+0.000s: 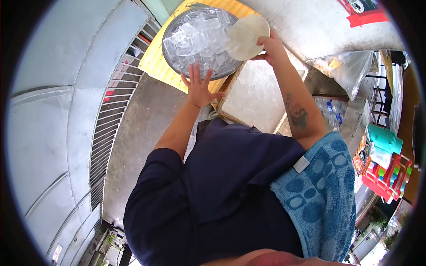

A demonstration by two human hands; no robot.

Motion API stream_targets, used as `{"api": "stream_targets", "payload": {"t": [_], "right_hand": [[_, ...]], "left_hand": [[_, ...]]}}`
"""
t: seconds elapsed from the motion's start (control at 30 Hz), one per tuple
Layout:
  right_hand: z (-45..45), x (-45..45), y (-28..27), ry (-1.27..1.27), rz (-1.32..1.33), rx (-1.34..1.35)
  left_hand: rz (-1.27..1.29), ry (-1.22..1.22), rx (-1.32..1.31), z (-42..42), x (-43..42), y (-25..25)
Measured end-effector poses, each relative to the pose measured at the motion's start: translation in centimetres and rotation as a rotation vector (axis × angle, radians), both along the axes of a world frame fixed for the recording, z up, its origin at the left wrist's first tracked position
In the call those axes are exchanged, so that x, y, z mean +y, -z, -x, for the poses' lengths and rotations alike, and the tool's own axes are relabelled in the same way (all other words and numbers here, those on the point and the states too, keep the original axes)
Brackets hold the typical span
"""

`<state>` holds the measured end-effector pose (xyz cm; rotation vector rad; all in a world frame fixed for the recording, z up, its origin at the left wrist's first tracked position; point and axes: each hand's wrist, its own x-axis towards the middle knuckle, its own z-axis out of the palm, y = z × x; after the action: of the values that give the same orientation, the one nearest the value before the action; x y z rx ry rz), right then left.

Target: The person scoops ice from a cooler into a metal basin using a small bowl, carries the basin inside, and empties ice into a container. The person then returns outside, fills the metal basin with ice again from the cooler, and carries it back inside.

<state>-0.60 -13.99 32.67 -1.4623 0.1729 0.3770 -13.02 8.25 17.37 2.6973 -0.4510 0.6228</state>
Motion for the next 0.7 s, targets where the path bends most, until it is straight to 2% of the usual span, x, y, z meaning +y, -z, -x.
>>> {"api": "stream_targets", "payload": {"t": [0.03, 0.1, 0.17, 0.2, 0.27, 0.3, 0.37, 0.4, 0.43, 0.47, 0.5, 0.57, 0.6, 0.67, 0.7], "right_hand": [[-0.6, -0.1, 1.5, 0.101, 0.058, -0.018], [-0.8, 0.6, 1.4, 0.088, 0.166, -0.043], [-0.7, 0.5, 2.1, 0.069, 0.32, -0.102], [-0.5, 0.8, 1.9, 0.065, 0.324, -0.093], [0.4, 1.5, 0.8, 0.089, 0.337, -0.099], [0.9, 2.3, 0.1, 0.097, 0.35, -0.096], [0.7, 2.1, -1.1, 0.093, 0.398, -0.061], [0.8, 2.0, -1.0, 0.094, 0.441, -0.036], [-0.4, 0.9, 2.1, 0.122, 0.362, -0.115], [-0.4, 0.6, 2.2, 0.147, 0.284, -0.093], [-0.2, 0.0, 2.7, 0.157, 0.236, -0.096], [-0.2, -1.1, 3.1, 0.173, 0.142, -0.054], [-0.2, -1.6, 3.6, 0.167, 0.149, -0.038], [-0.4, -2.5, 4.7, 0.194, 0.029, -0.05], [-0.4, -2.6, 4.7, 0.196, 0.045, -0.047]], "left_hand": [[0.101, -0.113, 0.02, 0.7, 0.0, 1.4], [0.234, -0.394, 0.123, 2.0, 0.8, 2.7], [0.639, -0.61, 0.117, 2.2, 1.3, 4.5], [0.64, -0.615, 0.127, 1.8, 1.9, 6.4], [1.25, -0.673, 0.15, 2.4, 3.3, 10.2], [1.252, -0.677, 0.151, 2.9, 4.1, 9.7], [2.112, -0.8, 0.629, 4.1, 4.2, 8.8], [2.113, -0.824, 0.641, 4.6, 3.9, 9.5], [2.296, -0.915, 0.791, 4.8, 3.7, 10.3], [2.476, -1.013, 0.942, 5.2, 3.7, 11.4], [2.478, -1.046, 0.944, 5.8, 3.3, 13.3], [2.041, -0.936, 1.168, 6.2, 1.7, 15.8], [2.045, -0.954, 1.175, 6.5, 1.0, 16.4], [1.828, -0.885, 1.349, 6.7, -0.5, 17.5], [1.836, -0.87, 1.292, 6.6, -1.1, 18.9]]}}
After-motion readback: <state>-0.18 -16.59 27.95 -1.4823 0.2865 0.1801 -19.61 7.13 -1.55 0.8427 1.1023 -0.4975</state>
